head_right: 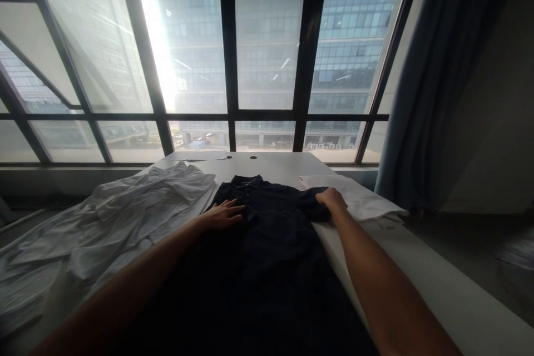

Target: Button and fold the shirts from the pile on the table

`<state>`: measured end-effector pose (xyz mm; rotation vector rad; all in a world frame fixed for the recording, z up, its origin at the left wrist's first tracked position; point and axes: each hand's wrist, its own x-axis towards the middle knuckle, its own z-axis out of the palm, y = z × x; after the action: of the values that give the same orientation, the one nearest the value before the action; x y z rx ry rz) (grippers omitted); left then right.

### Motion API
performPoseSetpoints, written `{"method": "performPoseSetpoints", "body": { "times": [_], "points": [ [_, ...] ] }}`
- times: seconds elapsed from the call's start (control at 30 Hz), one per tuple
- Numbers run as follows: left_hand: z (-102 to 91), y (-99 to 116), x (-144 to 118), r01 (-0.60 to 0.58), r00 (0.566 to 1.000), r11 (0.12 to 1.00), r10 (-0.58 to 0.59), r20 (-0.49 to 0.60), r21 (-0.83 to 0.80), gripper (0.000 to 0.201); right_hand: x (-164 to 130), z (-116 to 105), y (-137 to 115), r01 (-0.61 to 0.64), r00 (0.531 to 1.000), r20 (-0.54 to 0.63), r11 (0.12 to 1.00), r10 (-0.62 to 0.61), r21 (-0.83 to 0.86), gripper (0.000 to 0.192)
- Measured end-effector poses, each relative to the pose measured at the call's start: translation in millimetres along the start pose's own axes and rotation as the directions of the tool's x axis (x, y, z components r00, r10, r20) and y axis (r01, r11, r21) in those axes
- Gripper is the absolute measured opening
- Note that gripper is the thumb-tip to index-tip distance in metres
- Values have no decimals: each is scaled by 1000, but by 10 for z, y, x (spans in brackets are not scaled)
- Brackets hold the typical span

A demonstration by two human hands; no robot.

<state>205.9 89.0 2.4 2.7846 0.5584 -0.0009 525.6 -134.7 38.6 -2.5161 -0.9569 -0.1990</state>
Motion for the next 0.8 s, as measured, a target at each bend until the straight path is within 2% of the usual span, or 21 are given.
{"method": "performPoseSetpoints", "body": {
  "times": [0.07,0.13,0.23,0.3,0.37,0.4,0.47,0.53,0.63,0.73,0.8],
  "points": [
    [35,86,40,-58,997,998,58,-42,15,53,-29,-84,-220,-182,983,-24,979,185,93,30],
    [129,133,70,-117,991,993,119,-56,24,50,-97,-127,-507,-166,982,-64,976,176,139,38],
    [253,101,111,-145,986,986,137,-94,-80,52,-292,-85,-1004,-15,994,-101,987,31,157,41],
    [260,36,145,-152,969,959,97,-229,-238,50,-487,4,-1334,162,983,-109,977,-148,141,42],
    [213,-31,175,-146,924,895,-29,-381,-421,51,-714,124,-1625,291,955,-88,952,-283,95,44],
    [181,-58,181,-137,900,856,-104,-424,-499,53,-831,190,-1747,345,938,-58,937,-342,61,45],
    [125,-95,170,-111,876,806,-196,-440,-582,56,-1051,322,-1935,429,903,20,903,-429,1,43],
    [103,-105,130,-105,874,814,-198,-443,-571,54,-1232,437,-2050,483,873,87,875,-480,-24,41],
    [123,-73,51,-71,878,870,-177,-444,-489,39,-1392,524,-2110,505,851,174,863,-496,-13,38],
    [143,-8,-9,8,896,904,-196,-398,-428,32,-1397,502,-2054,485,845,242,874,-477,29,38],
    [143,35,-40,43,896,915,-213,-390,-401,29,-1328,469,-1953,490,840,236,870,-489,58,37]
  ]
}}
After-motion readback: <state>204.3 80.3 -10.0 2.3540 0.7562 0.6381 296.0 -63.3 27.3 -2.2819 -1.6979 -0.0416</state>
